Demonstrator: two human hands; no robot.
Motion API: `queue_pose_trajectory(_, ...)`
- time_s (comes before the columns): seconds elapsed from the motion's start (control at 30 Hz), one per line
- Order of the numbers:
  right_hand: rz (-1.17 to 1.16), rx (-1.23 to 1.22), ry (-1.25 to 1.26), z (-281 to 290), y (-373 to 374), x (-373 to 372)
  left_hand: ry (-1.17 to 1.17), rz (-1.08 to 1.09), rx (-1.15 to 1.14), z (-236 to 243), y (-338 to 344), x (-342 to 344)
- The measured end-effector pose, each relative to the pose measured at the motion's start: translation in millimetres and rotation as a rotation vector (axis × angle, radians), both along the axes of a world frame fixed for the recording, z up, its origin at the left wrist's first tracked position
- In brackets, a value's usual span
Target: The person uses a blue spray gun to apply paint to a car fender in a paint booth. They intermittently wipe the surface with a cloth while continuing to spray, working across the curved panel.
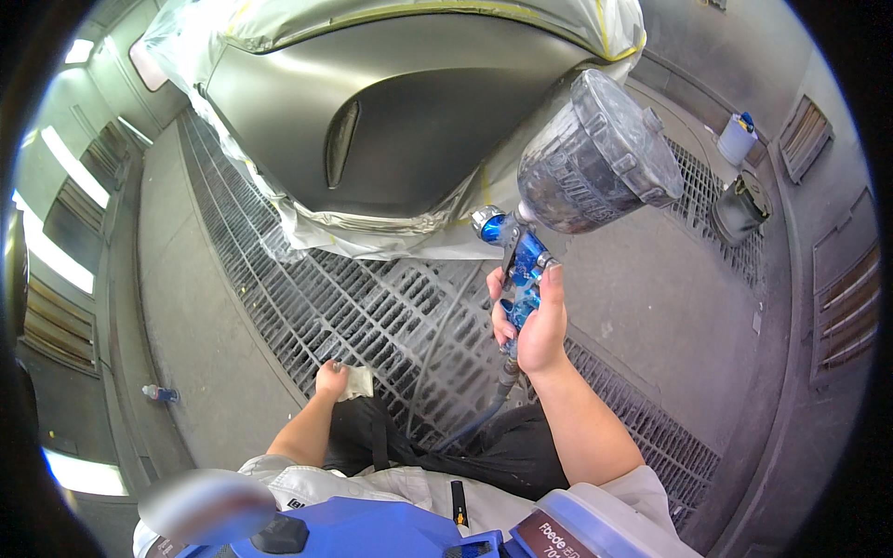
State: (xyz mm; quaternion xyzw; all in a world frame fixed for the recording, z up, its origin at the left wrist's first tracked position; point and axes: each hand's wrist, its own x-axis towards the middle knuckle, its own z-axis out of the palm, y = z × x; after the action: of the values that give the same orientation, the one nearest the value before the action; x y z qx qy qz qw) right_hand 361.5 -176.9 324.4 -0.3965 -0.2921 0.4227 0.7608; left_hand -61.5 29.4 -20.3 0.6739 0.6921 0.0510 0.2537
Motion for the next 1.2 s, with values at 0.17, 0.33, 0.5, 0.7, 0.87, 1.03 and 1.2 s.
queue_pose_trajectory(0.17,0.003,0.007,-0.002,-0.5,-0.3,0.2,0.007,-0.011,-0.025,1.1,1.9,1.9)
queue_pose_trajectory(0.33,0.005,0.025,0.025,-1.4,-0.8,0.1,-0.003,-0.022,0.018,-1.3,3.1,1.7)
queue_pose_trajectory(0.5,-0.024,-0.013,0.029,1.1,-1.3,-1.3,0.002,-0.026,0.072,-8.5,2.2,-1.7)
queue_pose_trajectory(0.7,-0.023,-0.02,0.026,2.3,0.3,-1.9,-0.158,0.105,0.012,-28.7,14.7,-12.4)
queue_pose_trajectory(0.87,-0.005,-0.002,0.057,0.5,2.8,0.1,-0.511,0.488,0.017,-41.1,23.2,-19.9)
queue_pose_trajectory(1.03,-0.027,0.022,0.037,0.8,7.6,-1.2,-0.665,0.471,0.011,-33.4,16.0,-17.8)
queue_pose_trajectory(1.2,-0.007,0.023,0.051,0.9,8.7,-0.7,-0.583,0.47,0.027,-18.6,17.2,-8.3)
